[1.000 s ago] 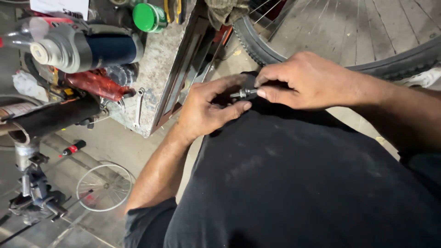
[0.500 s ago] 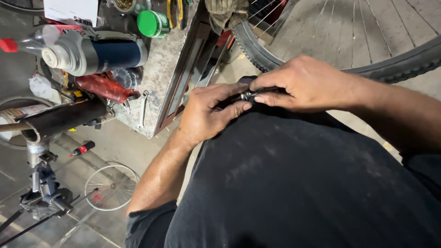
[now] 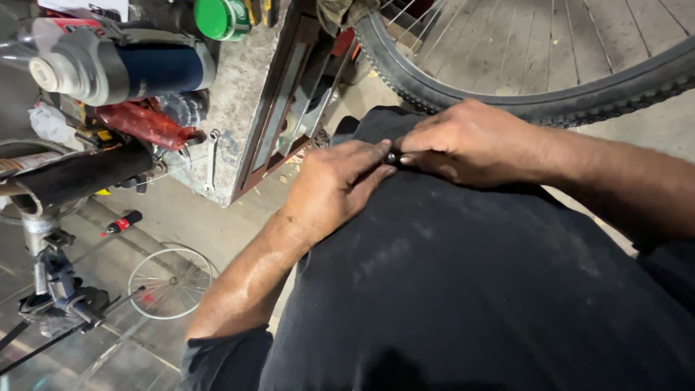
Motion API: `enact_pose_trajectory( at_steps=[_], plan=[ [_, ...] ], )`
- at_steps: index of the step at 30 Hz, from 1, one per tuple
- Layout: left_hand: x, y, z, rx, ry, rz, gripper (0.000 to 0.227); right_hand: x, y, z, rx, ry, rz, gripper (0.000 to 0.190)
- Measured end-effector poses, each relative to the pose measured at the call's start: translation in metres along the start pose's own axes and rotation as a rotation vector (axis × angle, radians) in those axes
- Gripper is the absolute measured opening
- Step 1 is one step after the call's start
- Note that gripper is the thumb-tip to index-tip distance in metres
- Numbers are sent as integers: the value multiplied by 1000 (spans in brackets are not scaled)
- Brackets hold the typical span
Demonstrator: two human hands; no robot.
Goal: The person works on a bicycle wheel hub, using a hammer and a small metal rod to tap a component. They then use pliers to manipulate a small part and insert it into the hub. Finally, they use a screwdriver to adjust the hub on the wheel.
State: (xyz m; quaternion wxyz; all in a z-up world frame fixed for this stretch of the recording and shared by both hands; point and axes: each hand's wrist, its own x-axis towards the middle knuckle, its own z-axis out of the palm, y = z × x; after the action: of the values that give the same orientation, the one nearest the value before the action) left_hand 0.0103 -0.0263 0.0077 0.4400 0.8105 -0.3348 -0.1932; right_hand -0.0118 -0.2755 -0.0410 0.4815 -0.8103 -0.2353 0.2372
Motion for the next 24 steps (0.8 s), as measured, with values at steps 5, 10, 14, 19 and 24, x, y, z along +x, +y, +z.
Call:
enact_pose_trajectory(
  at_steps=[5, 10, 14, 19, 24],
  plan=[
    [-2, 4, 2, 92, -13, -9, 21, 0, -2, 0, 1, -8, -20, 10],
    [-7, 0, 4, 160, -8, 4, 18, 0, -8, -2, 57, 13, -36, 8],
    [-4, 3, 3, 122, 24, -27, 23, 1, -5, -2, 79, -8, 6, 13],
    [2, 8, -3, -11, 96, -22, 26, 4, -1, -8, 141, -49, 61, 20],
    [3, -5, 1, -64, 145, -22, 27, 14, -14, -34, 129, -91, 30, 22]
  ],
)
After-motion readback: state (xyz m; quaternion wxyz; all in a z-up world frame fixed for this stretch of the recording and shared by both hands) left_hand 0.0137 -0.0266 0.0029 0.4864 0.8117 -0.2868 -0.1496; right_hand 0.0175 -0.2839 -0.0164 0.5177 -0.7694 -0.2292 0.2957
